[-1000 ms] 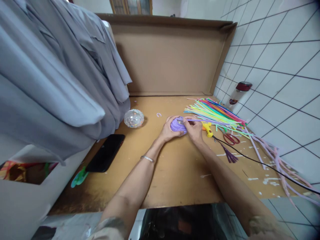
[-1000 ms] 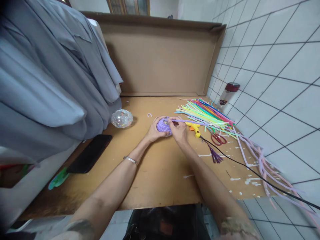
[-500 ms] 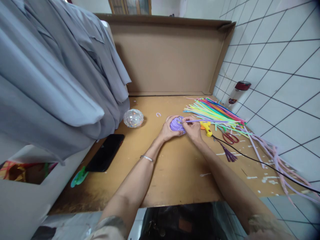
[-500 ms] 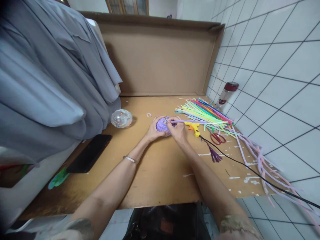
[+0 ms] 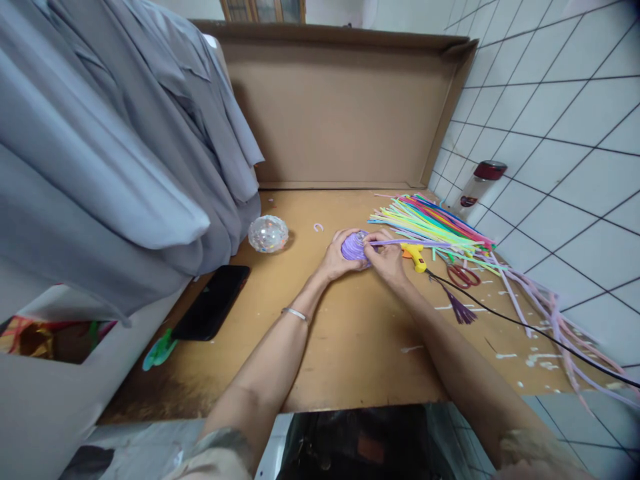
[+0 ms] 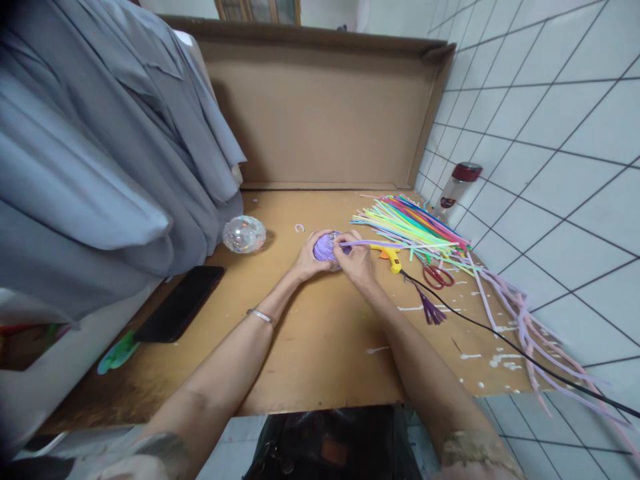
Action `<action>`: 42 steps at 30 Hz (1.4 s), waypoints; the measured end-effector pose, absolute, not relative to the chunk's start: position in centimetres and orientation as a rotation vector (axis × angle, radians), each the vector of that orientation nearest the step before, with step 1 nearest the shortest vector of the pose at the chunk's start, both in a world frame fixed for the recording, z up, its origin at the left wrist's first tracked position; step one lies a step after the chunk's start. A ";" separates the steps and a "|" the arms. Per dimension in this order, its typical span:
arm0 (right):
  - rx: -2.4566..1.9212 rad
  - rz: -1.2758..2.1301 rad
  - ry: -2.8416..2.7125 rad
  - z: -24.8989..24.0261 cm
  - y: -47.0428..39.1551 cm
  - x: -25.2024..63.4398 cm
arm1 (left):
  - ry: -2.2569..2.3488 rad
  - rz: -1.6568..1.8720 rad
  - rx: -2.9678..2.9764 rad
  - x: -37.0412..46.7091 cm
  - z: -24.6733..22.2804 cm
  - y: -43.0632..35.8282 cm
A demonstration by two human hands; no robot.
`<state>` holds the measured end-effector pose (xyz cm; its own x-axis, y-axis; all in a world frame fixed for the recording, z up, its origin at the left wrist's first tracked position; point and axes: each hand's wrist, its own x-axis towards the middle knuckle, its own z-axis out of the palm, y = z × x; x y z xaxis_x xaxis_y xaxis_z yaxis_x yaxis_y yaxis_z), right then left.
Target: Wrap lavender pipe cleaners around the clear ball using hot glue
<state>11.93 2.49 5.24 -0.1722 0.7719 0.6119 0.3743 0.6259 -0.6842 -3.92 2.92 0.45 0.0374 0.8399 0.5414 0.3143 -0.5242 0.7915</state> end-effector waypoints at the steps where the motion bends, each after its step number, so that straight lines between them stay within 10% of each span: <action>1: -0.926 0.463 -1.785 5.2 2.5 11.9 | 1.163 1.500 1.864 -3.9 0.5 2.9; 42: -0.757 0.428 -1.815 3.9 3.2 11.9 | 1.027 1.569 1.738 -4.5 -0.4 3.8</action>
